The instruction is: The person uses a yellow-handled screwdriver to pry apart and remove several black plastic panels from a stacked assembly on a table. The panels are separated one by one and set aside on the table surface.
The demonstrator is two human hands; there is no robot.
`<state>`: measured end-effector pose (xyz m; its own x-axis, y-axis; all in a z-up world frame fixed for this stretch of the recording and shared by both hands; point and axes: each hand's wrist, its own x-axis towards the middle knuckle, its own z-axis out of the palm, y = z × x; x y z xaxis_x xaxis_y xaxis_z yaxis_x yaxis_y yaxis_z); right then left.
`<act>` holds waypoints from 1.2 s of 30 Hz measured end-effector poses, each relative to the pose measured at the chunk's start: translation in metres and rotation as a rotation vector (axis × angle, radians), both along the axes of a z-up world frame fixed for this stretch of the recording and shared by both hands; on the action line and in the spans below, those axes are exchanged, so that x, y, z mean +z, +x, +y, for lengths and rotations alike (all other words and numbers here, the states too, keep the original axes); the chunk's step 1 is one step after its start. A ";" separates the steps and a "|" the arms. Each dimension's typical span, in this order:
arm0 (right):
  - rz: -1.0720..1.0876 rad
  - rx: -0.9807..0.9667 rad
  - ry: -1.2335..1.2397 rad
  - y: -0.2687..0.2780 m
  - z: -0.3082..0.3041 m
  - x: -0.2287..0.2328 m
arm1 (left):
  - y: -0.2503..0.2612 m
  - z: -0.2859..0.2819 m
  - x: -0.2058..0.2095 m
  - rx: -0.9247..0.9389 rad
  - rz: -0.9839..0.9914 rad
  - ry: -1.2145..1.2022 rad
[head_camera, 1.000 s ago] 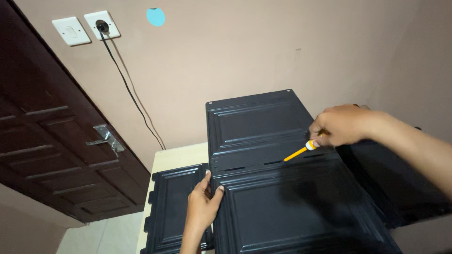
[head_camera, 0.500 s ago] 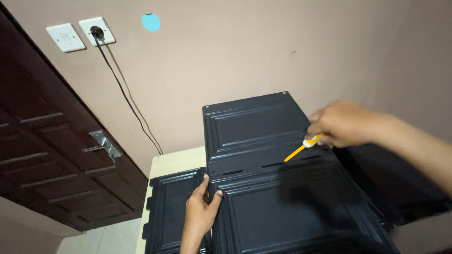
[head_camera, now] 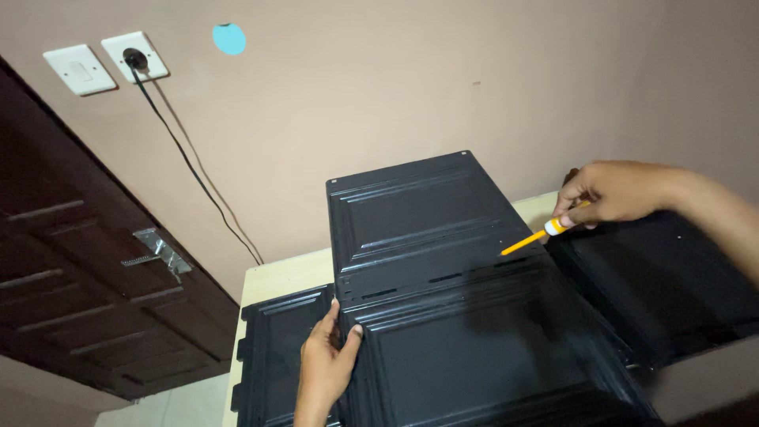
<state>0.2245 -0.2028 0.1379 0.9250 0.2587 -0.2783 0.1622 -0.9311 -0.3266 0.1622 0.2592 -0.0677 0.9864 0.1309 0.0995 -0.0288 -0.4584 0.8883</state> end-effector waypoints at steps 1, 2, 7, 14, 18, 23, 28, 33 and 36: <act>0.001 0.010 0.021 0.001 -0.001 -0.002 | 0.001 0.000 -0.001 -0.006 -0.020 -0.001; 0.049 -0.041 0.025 0.001 -0.002 -0.004 | 0.001 0.001 -0.002 -0.011 -0.038 -0.002; 0.063 0.043 -0.012 0.003 -0.001 -0.003 | 0.002 0.001 -0.006 -0.016 -0.055 -0.072; -0.079 0.154 -0.059 -0.008 0.008 -0.002 | 0.004 0.003 -0.013 0.030 0.025 -0.071; -0.254 0.297 -0.145 -0.015 0.004 -0.005 | 0.004 0.005 -0.016 0.021 -0.019 -0.092; -0.626 0.563 -0.088 -0.019 -0.010 -0.029 | 0.004 0.003 -0.020 0.042 0.086 -0.215; -0.565 0.489 0.033 -0.034 -0.035 -0.045 | 0.006 0.002 -0.027 -0.038 -0.008 -0.364; -0.320 0.348 -0.065 -0.021 -0.041 -0.044 | 0.005 0.006 -0.024 -0.048 -0.013 -0.376; -0.276 0.375 -0.032 -0.003 -0.052 -0.026 | 0.007 0.009 -0.025 0.004 0.059 -0.327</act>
<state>0.2214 -0.2548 0.1117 0.8096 0.5849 -0.0483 0.5665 -0.8003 -0.1962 0.1695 0.2681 -0.0925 0.9886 0.1502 -0.0057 0.0282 -0.1483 0.9885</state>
